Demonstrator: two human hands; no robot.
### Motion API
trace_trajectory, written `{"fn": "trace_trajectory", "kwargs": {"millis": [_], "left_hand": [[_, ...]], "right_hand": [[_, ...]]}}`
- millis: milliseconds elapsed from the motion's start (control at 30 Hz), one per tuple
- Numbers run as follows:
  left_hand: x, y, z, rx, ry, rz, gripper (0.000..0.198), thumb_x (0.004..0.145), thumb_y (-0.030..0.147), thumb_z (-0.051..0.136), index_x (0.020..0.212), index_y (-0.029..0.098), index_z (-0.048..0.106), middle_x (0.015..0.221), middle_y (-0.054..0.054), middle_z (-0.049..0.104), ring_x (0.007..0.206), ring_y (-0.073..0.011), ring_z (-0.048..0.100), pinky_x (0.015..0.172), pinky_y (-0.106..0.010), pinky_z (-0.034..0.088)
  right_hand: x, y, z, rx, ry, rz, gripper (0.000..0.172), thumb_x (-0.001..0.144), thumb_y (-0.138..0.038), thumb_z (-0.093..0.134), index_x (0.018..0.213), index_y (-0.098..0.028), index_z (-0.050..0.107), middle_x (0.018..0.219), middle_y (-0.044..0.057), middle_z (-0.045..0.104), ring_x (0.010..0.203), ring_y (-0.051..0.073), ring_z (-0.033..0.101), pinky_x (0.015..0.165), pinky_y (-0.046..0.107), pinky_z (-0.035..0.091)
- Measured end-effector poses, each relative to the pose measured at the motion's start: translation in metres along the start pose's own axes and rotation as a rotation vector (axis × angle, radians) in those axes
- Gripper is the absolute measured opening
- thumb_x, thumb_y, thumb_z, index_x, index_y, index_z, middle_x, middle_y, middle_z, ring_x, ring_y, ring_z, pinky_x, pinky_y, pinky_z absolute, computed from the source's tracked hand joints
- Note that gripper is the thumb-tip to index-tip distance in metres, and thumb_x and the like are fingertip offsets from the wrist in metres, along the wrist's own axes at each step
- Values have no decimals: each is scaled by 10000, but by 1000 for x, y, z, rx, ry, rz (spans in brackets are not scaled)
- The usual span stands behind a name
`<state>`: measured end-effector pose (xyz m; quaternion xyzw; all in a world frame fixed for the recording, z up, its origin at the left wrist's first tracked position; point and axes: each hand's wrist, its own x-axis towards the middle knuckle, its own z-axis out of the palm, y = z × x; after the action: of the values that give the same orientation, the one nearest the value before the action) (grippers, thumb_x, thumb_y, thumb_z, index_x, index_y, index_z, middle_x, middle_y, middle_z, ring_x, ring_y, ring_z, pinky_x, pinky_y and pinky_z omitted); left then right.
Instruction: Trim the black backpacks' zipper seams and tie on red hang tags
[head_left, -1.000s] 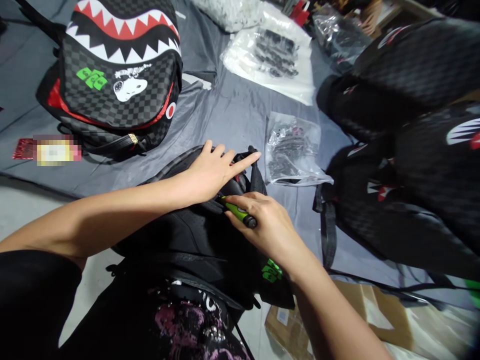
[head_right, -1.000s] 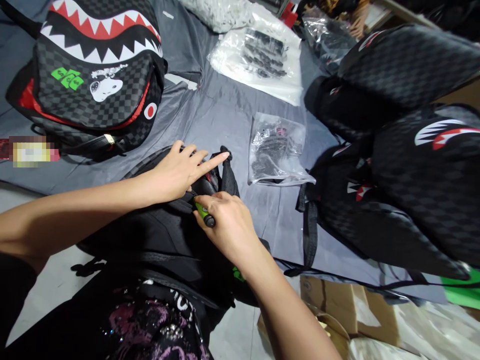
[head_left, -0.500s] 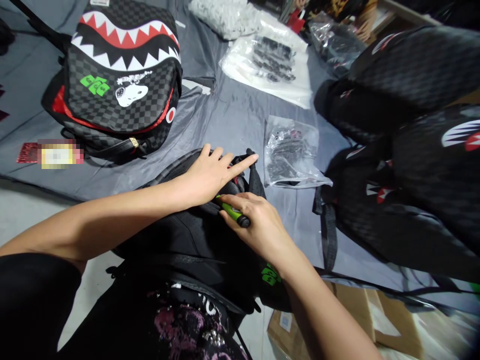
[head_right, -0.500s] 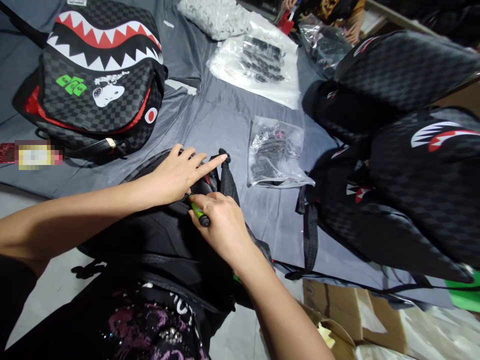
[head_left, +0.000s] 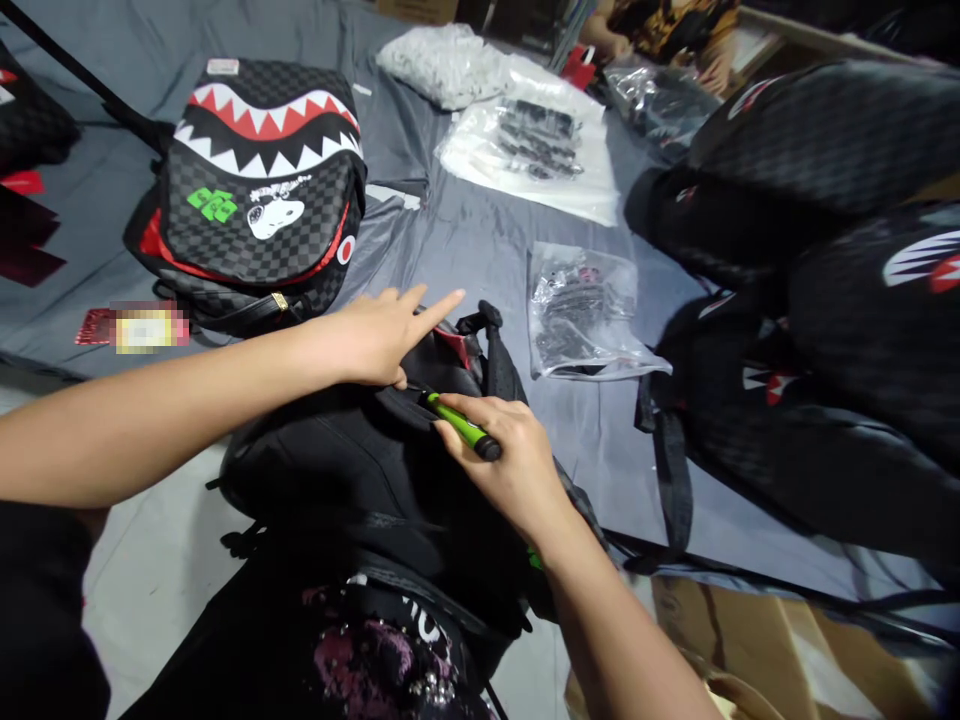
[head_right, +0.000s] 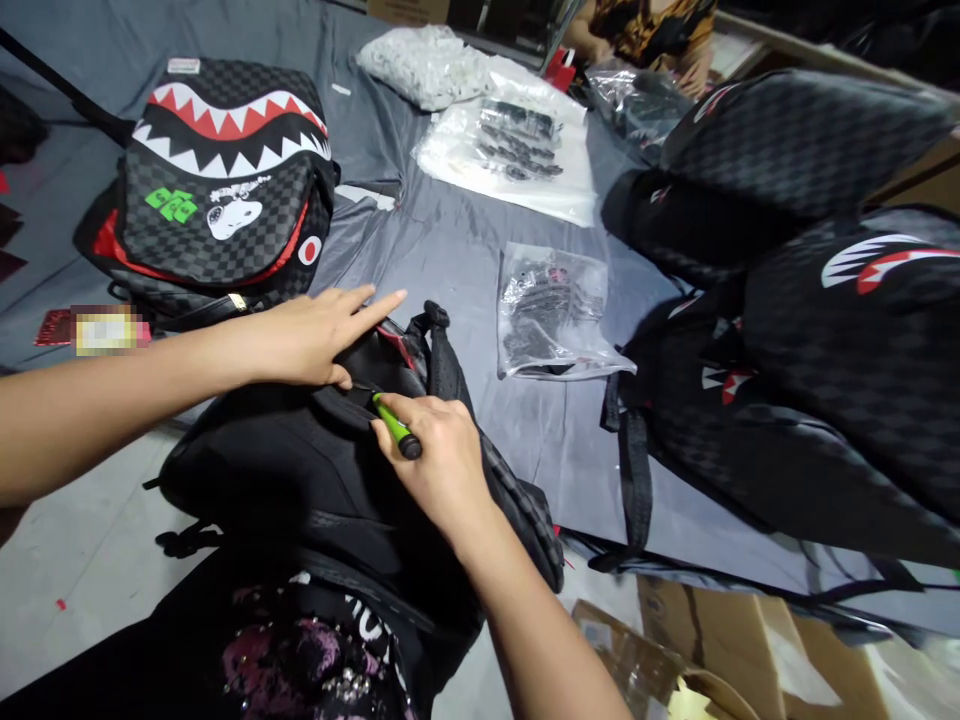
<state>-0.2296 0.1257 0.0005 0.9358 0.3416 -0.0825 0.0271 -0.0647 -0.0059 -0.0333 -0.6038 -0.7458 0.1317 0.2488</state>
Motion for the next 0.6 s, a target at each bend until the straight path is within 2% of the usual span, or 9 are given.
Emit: {"fn": "trace_trajectory", "kwargs": {"millis": [100, 200, 300, 467, 600], "left_hand": [[-6, 0, -4, 21, -67, -43, 1268, 676, 407, 801, 1546, 304, -116, 1589, -188, 221, 1257, -368, 448, 901, -395, 464], [-8, 10, -3, 72, -61, -98, 1292, 652, 395, 829, 1554, 286, -91, 1609, -205, 148, 1269, -394, 429, 869, -405, 499], [-9, 18, -3, 122, -52, -138, 1270, 659, 350, 828, 1560, 268, -62, 1602, -213, 162, 1245, -393, 447, 840, -404, 520], [-8, 18, -1, 186, -61, -125, 1180, 701, 264, 783, 1568, 230, -18, 1540, -222, 285, 1187, -367, 490, 809, -375, 525], [-10, 9, 3, 187, -37, -66, 1055, 783, 262, 695, 1566, 258, -11, 1553, -194, 265, 1221, -343, 471, 853, -354, 497]], "right_hand": [[3, -8, 14, 140, 61, -18, 238, 897, -260, 608, 1115, -233, 701, 1066, 55, 753, 932, 201, 710, 862, 348, 544], [5, -11, 27, 284, 100, 6, 251, 903, -256, 595, 1132, -223, 692, 1114, 53, 741, 986, 199, 709, 902, 326, 555], [5, -8, 34, 325, 109, 44, 254, 898, -265, 602, 1128, -209, 693, 1103, 62, 745, 974, 217, 718, 909, 345, 559], [2, -4, 32, 354, 117, 39, 250, 890, -247, 600, 1119, -208, 694, 1091, 69, 748, 972, 226, 721, 898, 355, 562], [0, -6, 24, 407, 93, 31, 213, 878, -244, 612, 1061, -205, 714, 1041, 61, 762, 925, 218, 732, 858, 329, 568]]}}
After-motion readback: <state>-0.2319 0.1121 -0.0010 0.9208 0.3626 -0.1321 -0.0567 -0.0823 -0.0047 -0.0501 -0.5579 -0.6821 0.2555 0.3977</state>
